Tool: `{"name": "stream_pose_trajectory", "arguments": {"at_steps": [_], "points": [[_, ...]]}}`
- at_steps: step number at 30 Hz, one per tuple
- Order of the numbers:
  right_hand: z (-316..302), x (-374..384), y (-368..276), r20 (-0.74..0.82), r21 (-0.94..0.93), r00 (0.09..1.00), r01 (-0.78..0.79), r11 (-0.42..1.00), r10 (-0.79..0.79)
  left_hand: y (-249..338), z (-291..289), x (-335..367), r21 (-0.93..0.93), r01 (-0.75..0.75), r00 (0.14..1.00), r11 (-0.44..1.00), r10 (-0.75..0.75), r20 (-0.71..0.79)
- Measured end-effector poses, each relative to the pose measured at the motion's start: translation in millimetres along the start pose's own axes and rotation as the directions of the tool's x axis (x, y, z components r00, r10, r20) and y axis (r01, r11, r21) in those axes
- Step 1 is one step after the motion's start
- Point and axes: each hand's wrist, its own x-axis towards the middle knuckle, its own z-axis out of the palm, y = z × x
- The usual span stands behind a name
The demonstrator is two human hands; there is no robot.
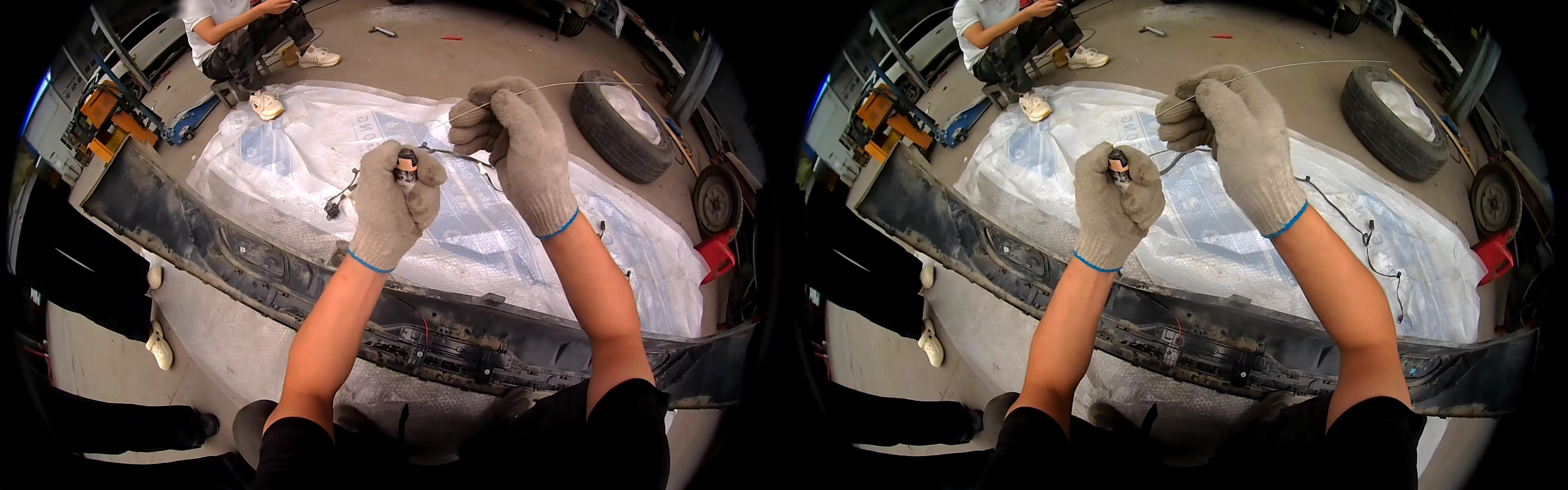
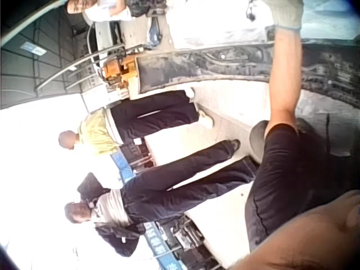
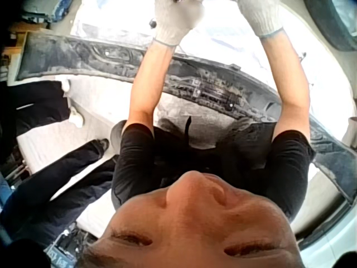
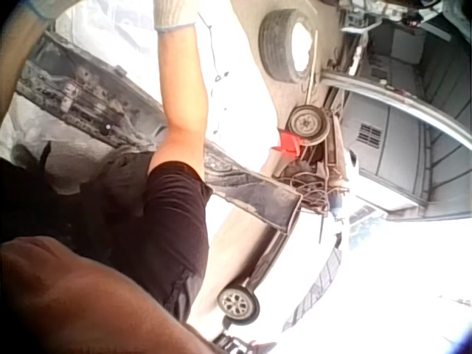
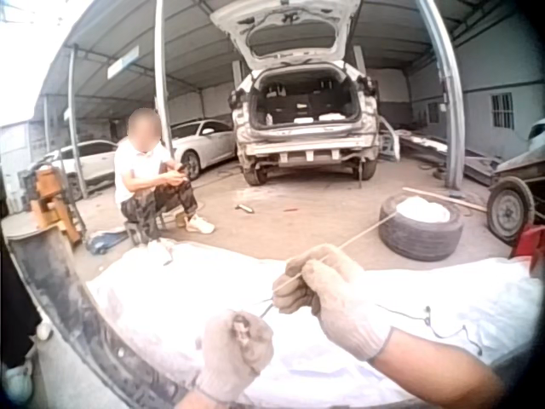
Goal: The person works on a detached car bumper placed on a protective sheet, using pliers and a screwdriver to remove clips and connectors. They then strip and prepare wires using a wire stripper and a lighter.
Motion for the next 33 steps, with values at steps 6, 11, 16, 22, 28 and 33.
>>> {"name": "stream_pose_trajectory", "arguments": {"at_steps": [6, 11, 16, 22, 28, 33], "points": [[3, -2, -3, -0.014, 0.003, 1.0, -0.002, 1.0, 0.002, 3, 1, -3, -0.05, 0.01, 0.993, 0.999, -0.004, 0.12], [-1, -2, -2, 0.051, 0.033, 0.999, 0.014, 0.999, -0.016, 5, 5, -5, 0.007, -0.022, 0.998, 1.0, 0.021, 0.055], [-3, -1, -4, 0.036, 0.006, 0.999, 0.001, 1.0, -0.001, 6, 5, -4, 0.043, -0.029, 0.999, 0.999, 0.027, 0.044], [-3, 0, -6, 0.04, 0.024, 0.999, 0.014, 1.0, -0.015, 5, 4, -4, 0.06, -0.047, 0.994, 0.997, 0.04, 0.105], [-7, -1, -7, 0.068, 0.041, 0.997, 0.022, 0.999, -0.025, 8, 9, -9, 0.27, -0.103, 0.994, 0.957, 0.104, 0.011], [-12, 1, -2, 0.102, 0.078, 0.994, 0.028, 0.997, -0.035, 9, 6, -11, 0.298, -0.146, 0.989, 0.943, 0.14, 0.042]]}}
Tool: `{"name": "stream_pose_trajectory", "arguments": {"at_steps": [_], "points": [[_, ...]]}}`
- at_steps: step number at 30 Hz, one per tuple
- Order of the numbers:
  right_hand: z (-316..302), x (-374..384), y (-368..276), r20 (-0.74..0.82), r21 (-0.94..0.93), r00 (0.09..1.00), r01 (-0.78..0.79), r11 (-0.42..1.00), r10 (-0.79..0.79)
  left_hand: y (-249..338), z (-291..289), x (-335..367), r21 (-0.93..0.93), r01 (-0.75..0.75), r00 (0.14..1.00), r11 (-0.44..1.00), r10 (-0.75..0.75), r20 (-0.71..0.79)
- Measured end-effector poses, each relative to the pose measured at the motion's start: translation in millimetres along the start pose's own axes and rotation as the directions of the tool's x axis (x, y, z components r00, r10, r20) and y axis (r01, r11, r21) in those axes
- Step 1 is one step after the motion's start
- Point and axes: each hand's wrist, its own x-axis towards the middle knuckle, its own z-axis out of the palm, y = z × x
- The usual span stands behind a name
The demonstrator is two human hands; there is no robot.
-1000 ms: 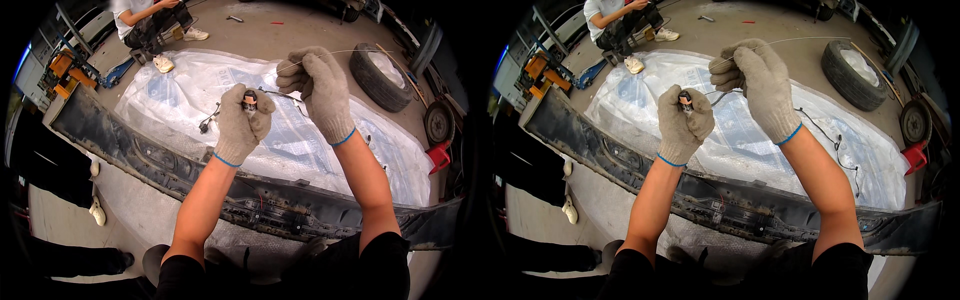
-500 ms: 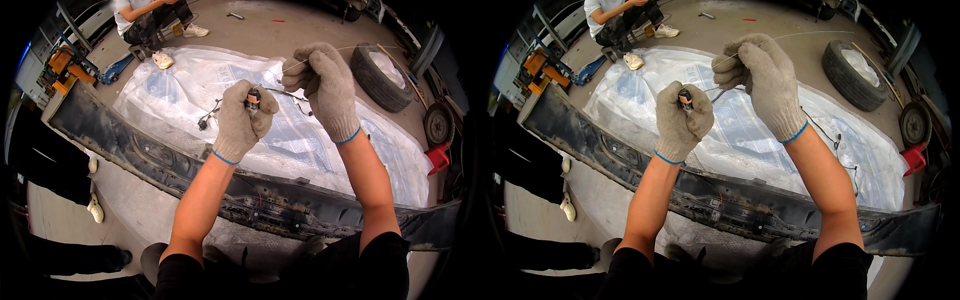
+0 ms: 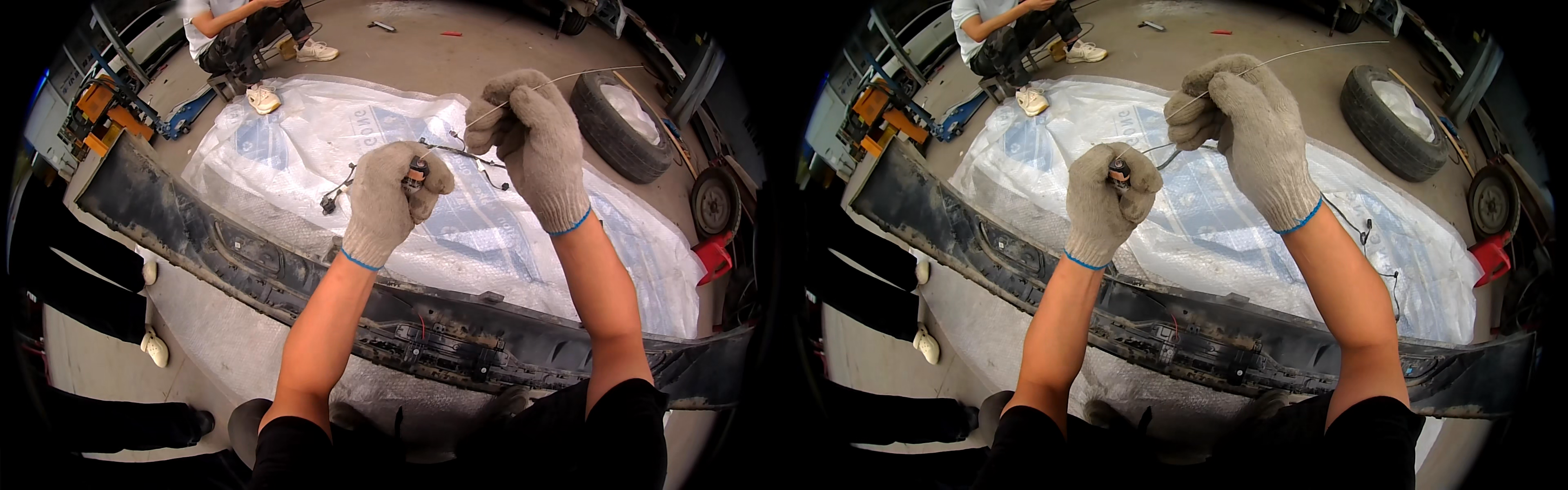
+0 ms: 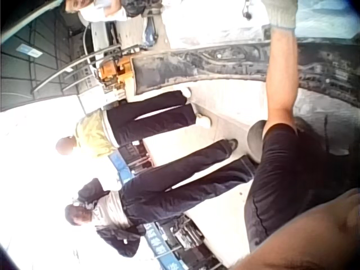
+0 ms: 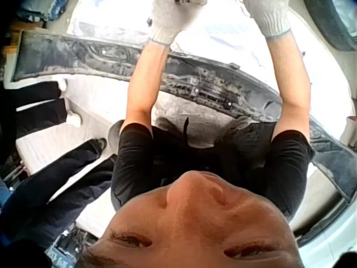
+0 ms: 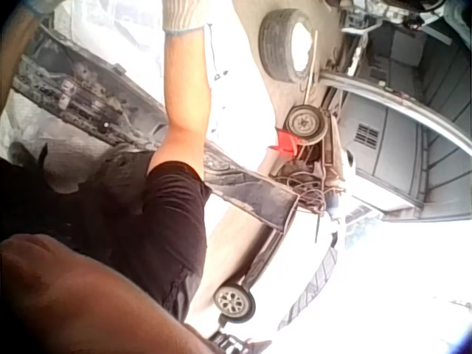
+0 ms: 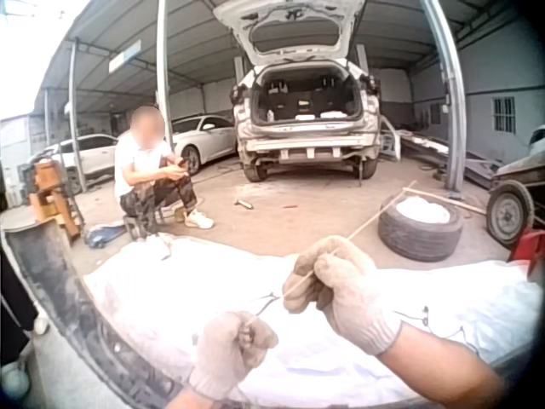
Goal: The person works on a detached car bumper placed on a protective sheet, using pliers and a screwdriver to remove clips and connectors. They then strip and prepare wires using a wire stripper and a lighter.
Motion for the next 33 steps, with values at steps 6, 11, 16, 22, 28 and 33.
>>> {"name": "stream_pose_trajectory", "arguments": {"at_steps": [6, 11, 16, 22, 28, 33], "points": [[-1, 2, -1, 0.008, 0.007, 1.0, 0.005, 1.0, -0.005, 2, 2, 4, -0.035, 0.025, 0.999, 0.999, -0.026, -0.03], [-3, 4, 2, 0.006, 0.001, 1.0, 0.007, 1.0, -0.007, -2, -1, 5, -0.025, 0.021, 1.0, 0.999, -0.021, -0.019], [0, 2, 2, -0.022, -0.018, 1.0, -0.006, 1.0, 0.005, 0, -2, 2, 0.05, -0.039, 0.999, 0.998, 0.038, 0.015], [1, 2, 3, -0.036, 0.016, 0.999, -0.003, 1.0, 0.004, -2, -5, 4, -0.003, -0.035, 0.999, 0.999, 0.035, 0.025], [-3, 2, 3, -0.007, 0.004, 1.0, -0.016, 1.0, 0.016, -5, -6, 6, -0.039, 0.007, 0.999, 0.999, -0.006, 0.037], [7, 2, -3, -0.055, -0.015, 0.997, -0.056, 0.998, 0.055, -12, -9, 9, -0.146, 0.019, 0.997, 0.989, -0.009, 0.074]]}}
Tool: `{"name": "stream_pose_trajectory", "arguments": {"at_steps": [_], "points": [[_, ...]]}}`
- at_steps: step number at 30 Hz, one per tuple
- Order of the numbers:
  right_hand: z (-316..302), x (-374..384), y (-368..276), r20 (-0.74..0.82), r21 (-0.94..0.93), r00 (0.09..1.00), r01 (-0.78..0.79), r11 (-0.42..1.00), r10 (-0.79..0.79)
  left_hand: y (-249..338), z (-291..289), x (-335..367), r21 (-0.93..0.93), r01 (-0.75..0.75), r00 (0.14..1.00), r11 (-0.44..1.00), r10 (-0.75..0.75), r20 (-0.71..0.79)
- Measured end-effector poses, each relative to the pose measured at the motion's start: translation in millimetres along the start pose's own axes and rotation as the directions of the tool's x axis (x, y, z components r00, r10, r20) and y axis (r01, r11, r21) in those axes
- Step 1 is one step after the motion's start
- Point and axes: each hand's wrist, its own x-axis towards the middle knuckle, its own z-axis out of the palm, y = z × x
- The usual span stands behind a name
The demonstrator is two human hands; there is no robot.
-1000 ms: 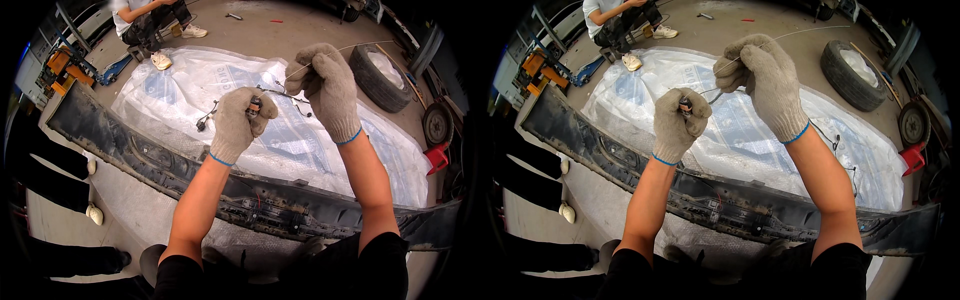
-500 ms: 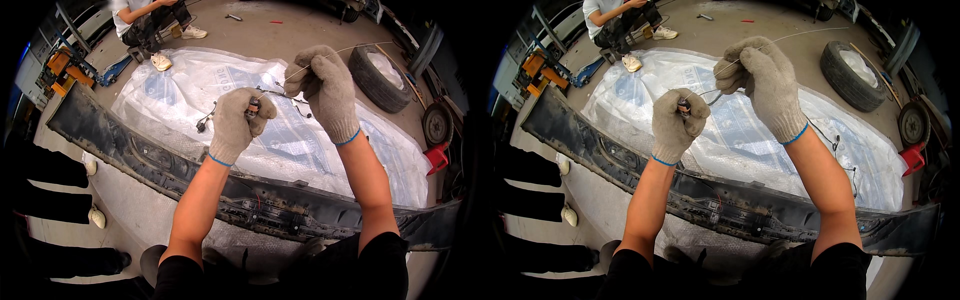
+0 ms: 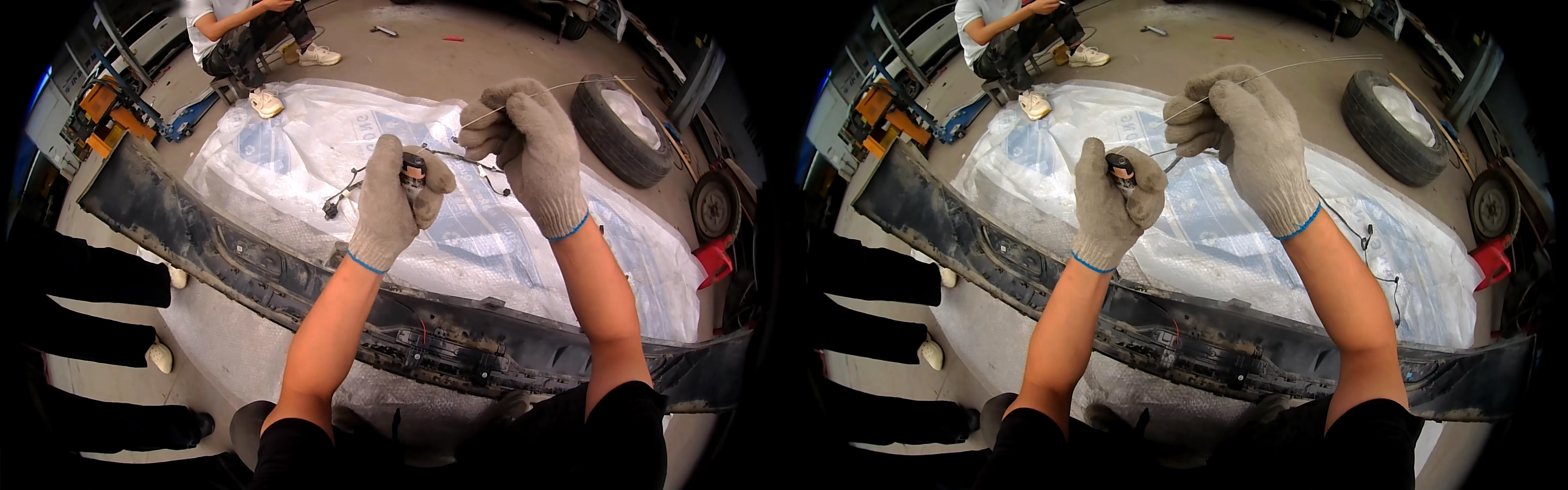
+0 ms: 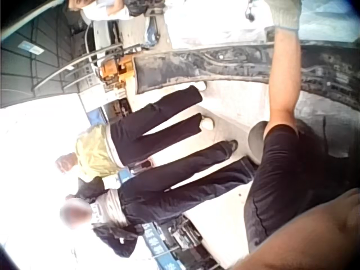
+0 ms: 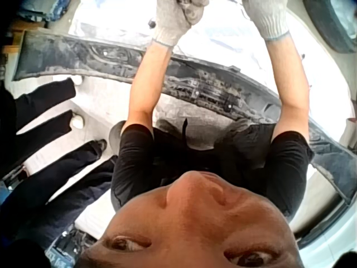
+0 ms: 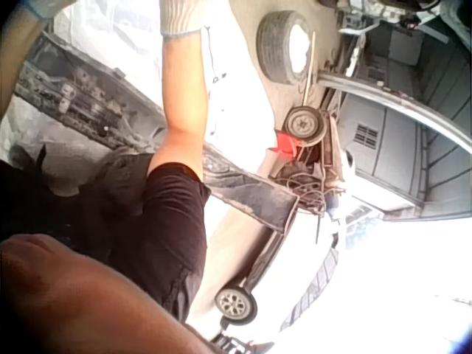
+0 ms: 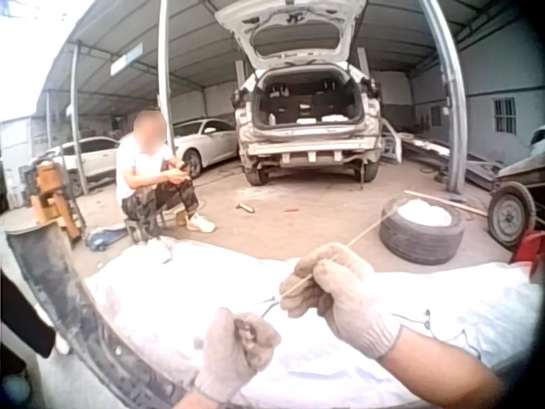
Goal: The person works on a detached car bumper placed on a protective sheet, using pliers and a screwdriver to remove clips and connectors. They then strip and prepare wires using a wire stripper and a lighter.
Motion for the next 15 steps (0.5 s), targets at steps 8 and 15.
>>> {"name": "stream_pose_trajectory", "arguments": {"at_steps": [8, 15], "points": [[-1.6, 2.4, 0.4, -0.031, -0.026, 1.0, 0.001, 1.0, -0.002, -4.2, -1.9, 6.4, -0.125, 0.1, 0.989, 0.987, -0.112, -0.093], [-1.3, 3.3, 4.5, -0.005, -0.009, 1.0, 0.002, 1.0, -0.002, -1.6, 5.5, 2.0, 0.026, 0.075, 0.993, 0.997, -0.072, -0.098]]}}
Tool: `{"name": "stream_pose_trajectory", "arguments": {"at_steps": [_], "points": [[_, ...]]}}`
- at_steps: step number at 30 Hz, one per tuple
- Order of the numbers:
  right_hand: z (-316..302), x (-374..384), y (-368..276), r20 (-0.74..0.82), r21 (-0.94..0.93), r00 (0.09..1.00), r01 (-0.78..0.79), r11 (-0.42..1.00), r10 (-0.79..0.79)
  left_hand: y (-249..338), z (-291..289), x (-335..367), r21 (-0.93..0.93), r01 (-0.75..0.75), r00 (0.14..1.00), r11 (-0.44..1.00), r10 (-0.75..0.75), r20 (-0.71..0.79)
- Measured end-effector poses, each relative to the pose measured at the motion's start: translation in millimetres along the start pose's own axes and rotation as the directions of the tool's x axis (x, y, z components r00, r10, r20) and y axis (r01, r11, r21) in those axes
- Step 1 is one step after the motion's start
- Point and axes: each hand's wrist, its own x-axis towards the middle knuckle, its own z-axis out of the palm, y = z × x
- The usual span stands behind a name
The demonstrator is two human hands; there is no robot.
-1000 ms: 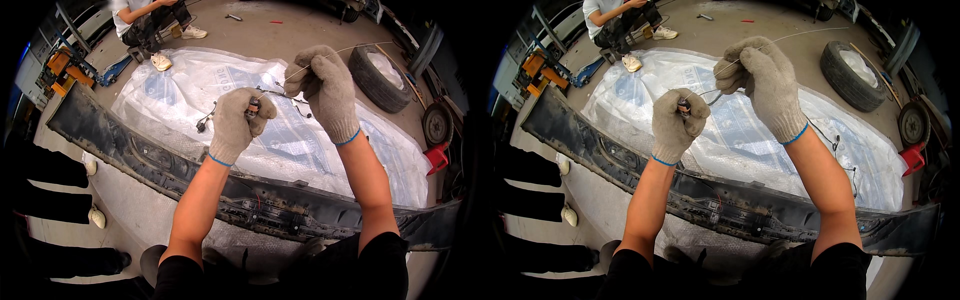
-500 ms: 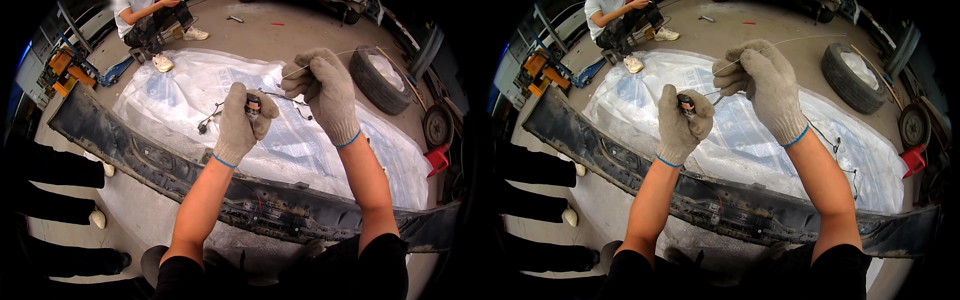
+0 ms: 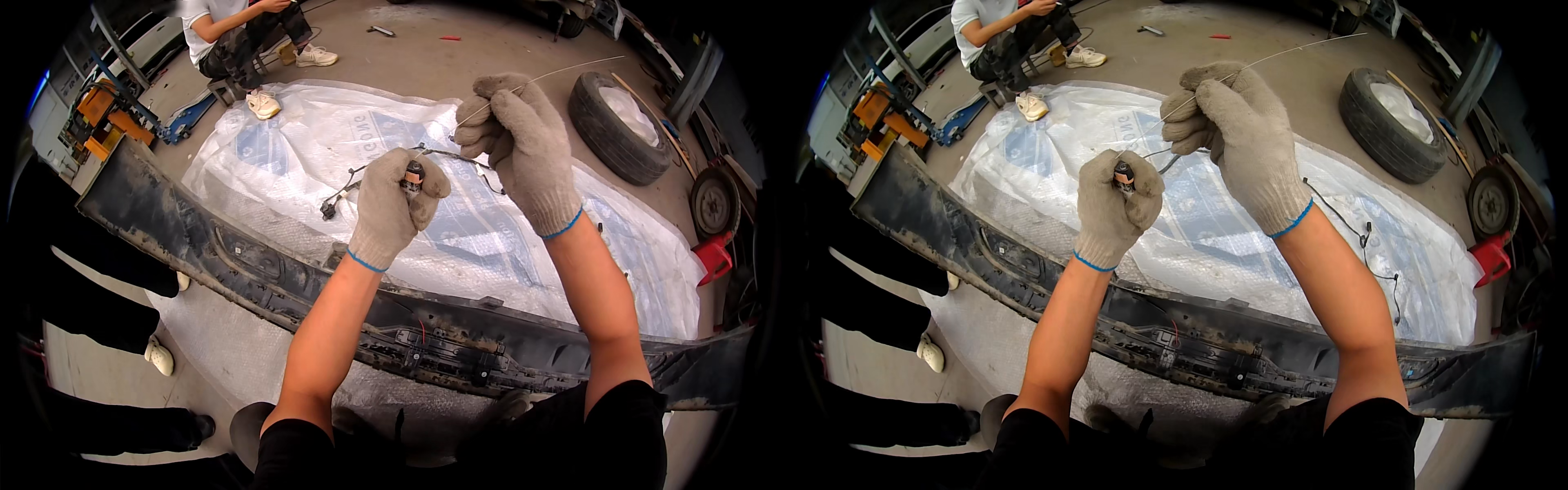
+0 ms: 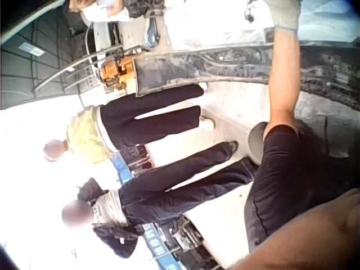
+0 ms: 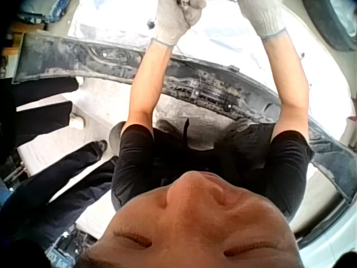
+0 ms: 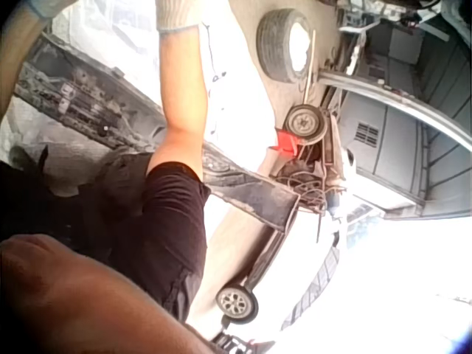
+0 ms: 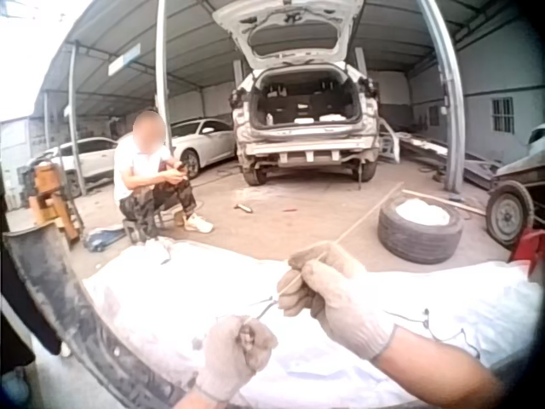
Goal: The person works on a detached car bumper placed on a protective sheet, using pliers and a screwdriver to remove clips and connectors. They then strip and prepare wires using a wire stripper and a lighter.
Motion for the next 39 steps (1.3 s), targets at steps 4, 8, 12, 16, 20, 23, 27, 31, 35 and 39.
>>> {"name": "stream_pose_trajectory", "arguments": {"at_steps": [4, 8, 12, 16, 20, 23, 27, 31, 35, 39], "points": [[0, -1, 3, 0.001, 0.0, 1.0, 0.001, 1.0, -0.001, 3, 3, -2, -0.019, -0.001, 1.0, 1.0, 0.001, 0.007], [-1, -1, 4, 0.015, 0.004, 1.0, 0.01, 1.0, -0.01, 2, 3, -3, -0.008, -0.01, 1.0, 1.0, 0.011, 0.008], [-1, -1, 5, 0.014, -0.014, 1.0, 0.007, 1.0, -0.007, 2, 2, -2, -0.068, 0.004, 0.999, 0.998, -0.002, 0.034], [-2, -1, 7, 0.014, -0.018, 1.0, 0.007, 1.0, -0.007, 1, 0, -1, -0.048, 0.008, 0.999, 0.999, -0.006, 0.041], [0, -1, 6, 0.005, -0.022, 1.0, -0.004, 1.0, 0.004, 2, -2, -2, -0.01, 0.001, 1.0, 1.0, -0.001, 0.031], [-2, 0, 8, 0.022, -0.02, 1.0, 0.001, 1.0, -0.001, 5, 1, -4, 0.034, -0.034, 0.999, 0.999, 0.033, 0.016], [-3, -2, 7, 0.006, -0.026, 1.0, -0.004, 1.0, 0.004, 3, 3, -1, -0.04, 0.02, 0.999, 0.999, -0.022, -0.04], [-2, 0, 6, -0.025, -0.01, 0.999, -0.025, 1.0, 0.025, -4, -8, 5, -0.114, 0.041, 0.999, 0.993, -0.037, 0.03], [-17, 17, 25, -0.096, -0.106, 0.987, -0.143, 0.984, 0.133, -40, -60, 29, -0.331, 0.158, 0.924, 0.93, -0.258, -0.282], [-91, 32, 94, -0.114, -0.219, 0.874, -0.485, 0.846, 0.472, -104, -137, 20, 0.248, 0.333, 0.87, 0.91, -0.195, -0.453]]}}
